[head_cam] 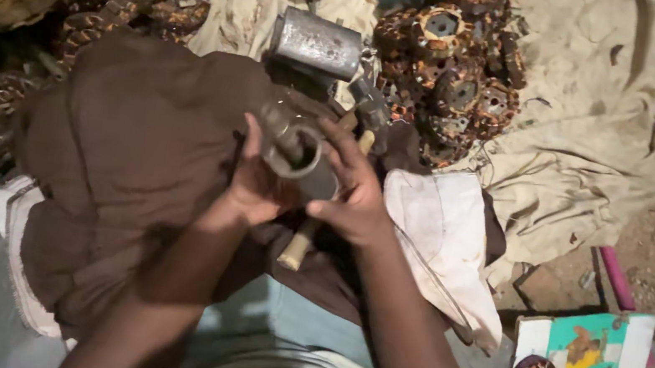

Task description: The person sits on the ground among a pile of copper motor rotors and hammers a punch into each rotor hub, then uses a cylindrical metal driver to press and work the rotor parts apart by hand, setting rotors back on the cloth as they go.

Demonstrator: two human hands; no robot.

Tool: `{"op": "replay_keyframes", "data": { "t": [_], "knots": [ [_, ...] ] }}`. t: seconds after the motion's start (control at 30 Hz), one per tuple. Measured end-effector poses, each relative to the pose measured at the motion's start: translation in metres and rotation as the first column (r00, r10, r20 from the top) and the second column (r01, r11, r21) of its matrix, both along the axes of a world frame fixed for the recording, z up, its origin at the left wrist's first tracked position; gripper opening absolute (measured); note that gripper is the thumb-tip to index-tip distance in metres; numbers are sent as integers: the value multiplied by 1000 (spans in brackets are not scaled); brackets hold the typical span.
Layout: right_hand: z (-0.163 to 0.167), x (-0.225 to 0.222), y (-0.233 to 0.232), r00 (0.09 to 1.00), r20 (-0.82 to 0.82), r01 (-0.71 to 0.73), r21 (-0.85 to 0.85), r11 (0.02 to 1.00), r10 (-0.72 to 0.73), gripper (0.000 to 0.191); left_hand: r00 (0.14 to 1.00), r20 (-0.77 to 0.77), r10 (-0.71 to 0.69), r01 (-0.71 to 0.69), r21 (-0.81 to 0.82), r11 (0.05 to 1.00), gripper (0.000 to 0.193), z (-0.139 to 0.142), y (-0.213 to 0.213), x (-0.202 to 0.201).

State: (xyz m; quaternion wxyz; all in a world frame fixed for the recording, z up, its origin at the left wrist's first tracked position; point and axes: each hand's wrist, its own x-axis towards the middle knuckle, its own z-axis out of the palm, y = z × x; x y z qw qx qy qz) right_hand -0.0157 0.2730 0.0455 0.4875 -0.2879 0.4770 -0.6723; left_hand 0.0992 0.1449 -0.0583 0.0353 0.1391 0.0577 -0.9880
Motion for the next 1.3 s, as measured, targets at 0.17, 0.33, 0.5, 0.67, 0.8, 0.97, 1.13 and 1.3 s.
{"op": "replay_keyframes", "data": {
  "t": [0.17, 0.33, 0.5, 0.67, 0.8, 0.97, 1.13, 1.3],
  "knots": [
    [-3, 19, 0, 991, 83, 116, -83, 990, -109, 105, 979, -202, -33, 36, 10, 999, 102, 12, 1, 2],
    [-17, 28, 1, 956, 282, 131, -150, 980, -85, 77, 994, -107, 12, -24, -110, 994, 106, 20, -1, 7],
    [-27, 23, 3, 825, 562, 175, -146, 974, -64, 73, 987, -145, 69, -104, -249, 963, 110, 1, 4, 6],
    [-27, 16, 4, 801, 597, 137, -244, 960, 38, 69, 960, -261, 105, -152, -165, 975, 97, -19, 10, 1],
    [-19, 13, 6, 986, -3, 165, -43, 985, -165, 71, 912, -395, 108, -138, -49, 989, 108, 2, 7, 7],
    [-17, 15, 2, 867, -484, 217, 163, 962, -114, 62, 914, -296, 276, -358, -274, 893, 111, 39, 1, 9],
    [-41, 16, -4, 979, 147, 122, 148, 981, -144, 55, 921, -103, 375, -338, -689, 641, 61, 63, -3, 9],
    [-91, 13, -5, 635, 749, 13, 235, 972, -189, 55, 949, -257, 186, -127, -845, -519, 46, 106, -13, 19]
  ]
}}
